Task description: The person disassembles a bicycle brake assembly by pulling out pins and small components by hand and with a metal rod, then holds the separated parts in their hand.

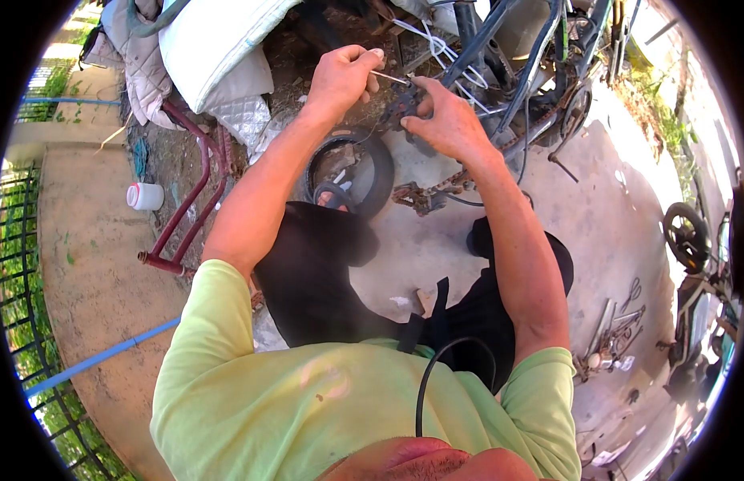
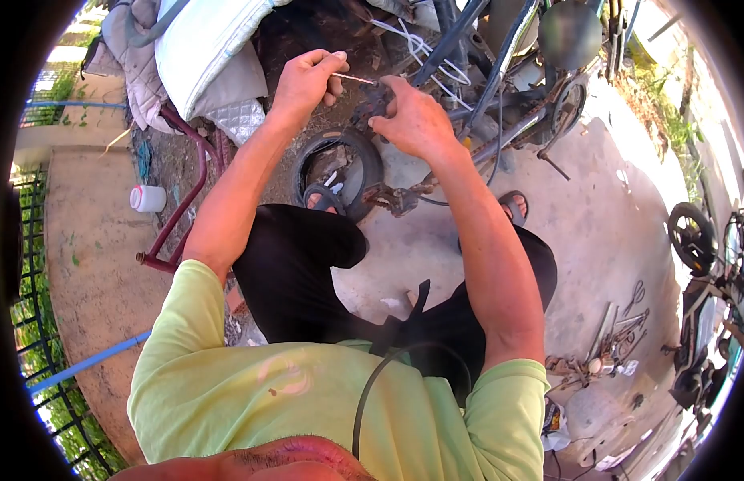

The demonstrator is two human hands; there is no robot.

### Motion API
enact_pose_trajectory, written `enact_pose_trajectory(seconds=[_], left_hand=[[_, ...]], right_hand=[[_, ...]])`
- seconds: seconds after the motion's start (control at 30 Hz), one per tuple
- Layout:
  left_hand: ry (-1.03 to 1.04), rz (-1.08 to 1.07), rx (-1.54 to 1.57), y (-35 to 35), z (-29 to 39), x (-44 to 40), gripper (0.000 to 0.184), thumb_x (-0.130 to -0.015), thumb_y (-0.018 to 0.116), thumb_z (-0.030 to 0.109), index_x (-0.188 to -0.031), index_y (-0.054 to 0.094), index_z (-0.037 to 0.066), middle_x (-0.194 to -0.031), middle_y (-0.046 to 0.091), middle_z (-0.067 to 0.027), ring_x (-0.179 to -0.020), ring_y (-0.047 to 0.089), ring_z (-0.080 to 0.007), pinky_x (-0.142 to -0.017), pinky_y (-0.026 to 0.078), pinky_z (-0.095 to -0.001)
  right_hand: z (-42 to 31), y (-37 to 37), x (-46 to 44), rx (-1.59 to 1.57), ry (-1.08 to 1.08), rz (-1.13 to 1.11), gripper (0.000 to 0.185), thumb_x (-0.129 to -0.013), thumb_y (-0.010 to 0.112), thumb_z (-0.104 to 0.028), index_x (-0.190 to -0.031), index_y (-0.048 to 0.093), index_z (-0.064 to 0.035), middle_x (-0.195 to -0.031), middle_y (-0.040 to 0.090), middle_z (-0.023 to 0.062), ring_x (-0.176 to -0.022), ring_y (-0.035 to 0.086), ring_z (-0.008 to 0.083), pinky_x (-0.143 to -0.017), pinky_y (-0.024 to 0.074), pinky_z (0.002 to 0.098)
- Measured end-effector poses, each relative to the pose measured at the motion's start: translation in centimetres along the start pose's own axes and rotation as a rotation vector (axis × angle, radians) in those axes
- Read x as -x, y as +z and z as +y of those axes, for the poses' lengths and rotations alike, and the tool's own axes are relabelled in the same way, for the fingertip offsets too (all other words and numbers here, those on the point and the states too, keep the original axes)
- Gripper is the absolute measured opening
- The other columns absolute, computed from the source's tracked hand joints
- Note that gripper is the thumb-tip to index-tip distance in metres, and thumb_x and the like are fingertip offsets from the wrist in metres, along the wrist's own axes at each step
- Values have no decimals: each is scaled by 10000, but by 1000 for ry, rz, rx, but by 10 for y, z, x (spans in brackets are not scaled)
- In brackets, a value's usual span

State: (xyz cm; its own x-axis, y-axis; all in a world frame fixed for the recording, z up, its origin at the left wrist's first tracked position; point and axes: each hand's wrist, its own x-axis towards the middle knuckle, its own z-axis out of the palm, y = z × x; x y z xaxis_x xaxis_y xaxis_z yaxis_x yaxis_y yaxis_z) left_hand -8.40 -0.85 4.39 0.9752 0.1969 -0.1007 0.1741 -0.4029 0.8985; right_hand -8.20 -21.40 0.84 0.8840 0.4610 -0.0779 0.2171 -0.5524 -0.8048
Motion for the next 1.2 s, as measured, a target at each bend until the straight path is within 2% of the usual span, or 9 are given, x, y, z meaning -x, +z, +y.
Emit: enact_pose_trajectory(seconds=[0.1,0.2,0.4,0.5,0.7,0.9,1.0,1.1,1.2], left_hand=[[-205,-64,311,-2,3,1,238,-1011,541,192,-1153,640,28,-680,592,-33,-506,490,-123,-524,445,-289],[-234,-219,567,-12,-11,-5,222,-1001,585,203,-1104,655,19,-745,663,-62,-575,598,-145,-580,510,-319],[-143,-221,507,-11,2,16,278,-1034,584,279,-1118,667,26,-799,686,-47,-638,625,-120,-657,524,-290],[9,-198,45,-15,-12,9,280,-1030,596,287,-1089,707,36,-776,682,-37,-656,622,-102,-631,514,-279],[242,9,-290,-12,-10,10,299,-1011,599,277,-1069,715,7,-709,669,-39,-615,605,-103,-567,480,-268],[-203,-260,345,-19,-6,6,314,-1020,546,173,-1268,648,11,-832,694,-60,-676,648,-146,-648,537,-291],[-196,-336,630,-22,-3,10,307,-1009,545,136,-1260,636,-16,-935,734,-120,-745,702,-193,-729,570,-308],[-97,-326,690,-15,6,19,322,-1018,559,170,-1273,619,-19,-1024,745,-146,-813,729,-208,-793,581,-316],[53,-230,364,-11,0,20,317,-1025,586,243,-1198,664,-11,-967,746,-109,-790,714,-172,-766,570,-303]], right_hand=[[1,0,0,-4,1,-3,743,-779,765,-283,-1441,503,-72,-961,736,105,-932,699,306,-845,542,417],[1,0,0,-3,-3,-7,743,-780,765,-283,-1442,501,-70,-961,735,105,-930,699,305,-845,543,417],[0,0,0,-1,9,-4,745,-779,764,-284,-1443,501,-74,-958,736,105,-930,701,304,-847,544,417],[0,1,0,6,8,-1,745,-778,763,-286,-1443,501,-76,-961,736,107,-926,702,306,-847,545,417],[3,1,-1,5,2,-5,744,-775,758,-287,-1441,504,-76,-964,736,109,-922,703,307,-841,545,417],[2,1,-1,1,8,-9,741,-775,754,-288,-1439,504,-73,-961,736,110,-923,703,306,-838,546,419],[1,1,-1,5,10,-5,737,-778,753,-291,-1436,504,-71,-958,736,110,-924,703,307,-839,546,420],[1,1,-1,8,7,-4,731,-783,751,-291,-1434,503,-70,-957,737,110,-926,702,309,-839,546,420],[1,1,0,7,4,-1,725,-788,749,-288,-1434,502,-69,-959,738,110,-928,703,310,-839,545,421]])
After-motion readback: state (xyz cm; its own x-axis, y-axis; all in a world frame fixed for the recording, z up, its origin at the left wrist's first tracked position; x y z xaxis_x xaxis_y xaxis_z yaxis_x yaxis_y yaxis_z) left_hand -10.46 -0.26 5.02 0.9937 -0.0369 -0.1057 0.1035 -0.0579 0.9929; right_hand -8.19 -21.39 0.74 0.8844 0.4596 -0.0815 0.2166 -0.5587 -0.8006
